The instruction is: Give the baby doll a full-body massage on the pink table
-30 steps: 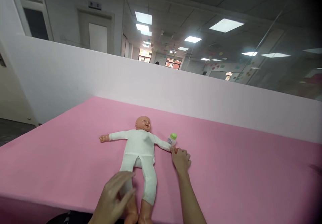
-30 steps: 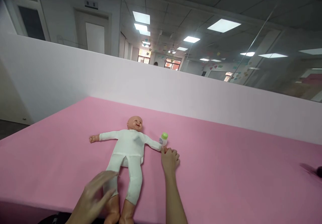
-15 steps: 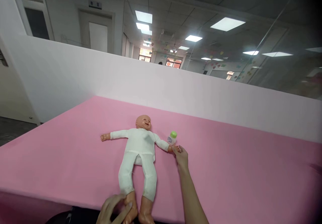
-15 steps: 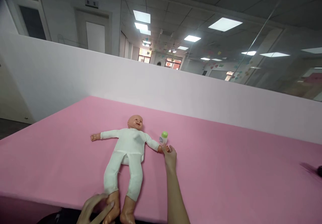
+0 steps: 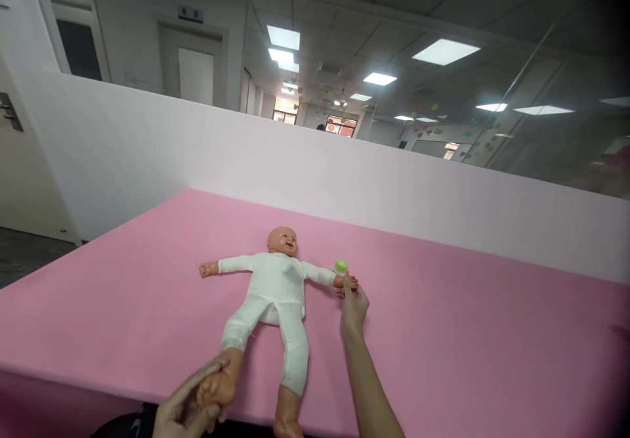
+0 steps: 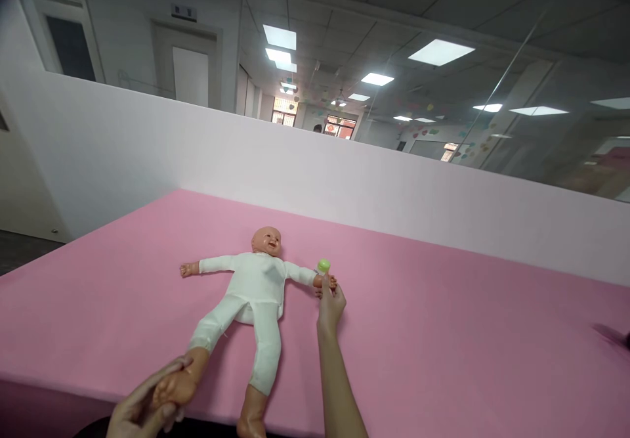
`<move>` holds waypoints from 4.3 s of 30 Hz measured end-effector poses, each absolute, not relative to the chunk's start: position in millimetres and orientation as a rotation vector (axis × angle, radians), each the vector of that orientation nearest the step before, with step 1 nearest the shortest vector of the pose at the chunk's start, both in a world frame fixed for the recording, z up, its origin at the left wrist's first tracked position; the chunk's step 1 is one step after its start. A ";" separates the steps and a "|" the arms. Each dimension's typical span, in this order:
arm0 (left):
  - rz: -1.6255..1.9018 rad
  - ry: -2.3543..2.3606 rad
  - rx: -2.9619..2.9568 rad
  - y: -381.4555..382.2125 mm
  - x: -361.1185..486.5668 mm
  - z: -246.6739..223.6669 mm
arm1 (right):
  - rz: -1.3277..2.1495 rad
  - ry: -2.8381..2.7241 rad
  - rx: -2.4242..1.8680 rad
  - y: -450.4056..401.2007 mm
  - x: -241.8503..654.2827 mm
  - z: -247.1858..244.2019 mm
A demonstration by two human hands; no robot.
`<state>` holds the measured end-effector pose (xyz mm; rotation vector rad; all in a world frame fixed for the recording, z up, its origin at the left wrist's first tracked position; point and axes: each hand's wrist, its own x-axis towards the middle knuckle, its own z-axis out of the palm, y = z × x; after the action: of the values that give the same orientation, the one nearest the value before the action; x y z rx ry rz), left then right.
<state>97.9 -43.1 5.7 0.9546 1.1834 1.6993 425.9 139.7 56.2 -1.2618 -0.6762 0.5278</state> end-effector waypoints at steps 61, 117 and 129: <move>1.228 0.640 1.435 133.8 86.7 46.9 | 0.300 -1.648 -1.310 180.1 312.9 127.4; 1.418 1.028 1.262 41.8 11.8 38.8 | 0.702 -0.791 -1.372 161.7 436.7 106.5; 1.452 1.026 1.179 46.9 26.3 37.9 | 0.849 -0.612 -1.235 157.2 429.7 90.6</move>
<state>26.3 46.9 37.9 1.1785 1.0263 1.4522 429.7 157.2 90.6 -1.2355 -0.6122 0.8490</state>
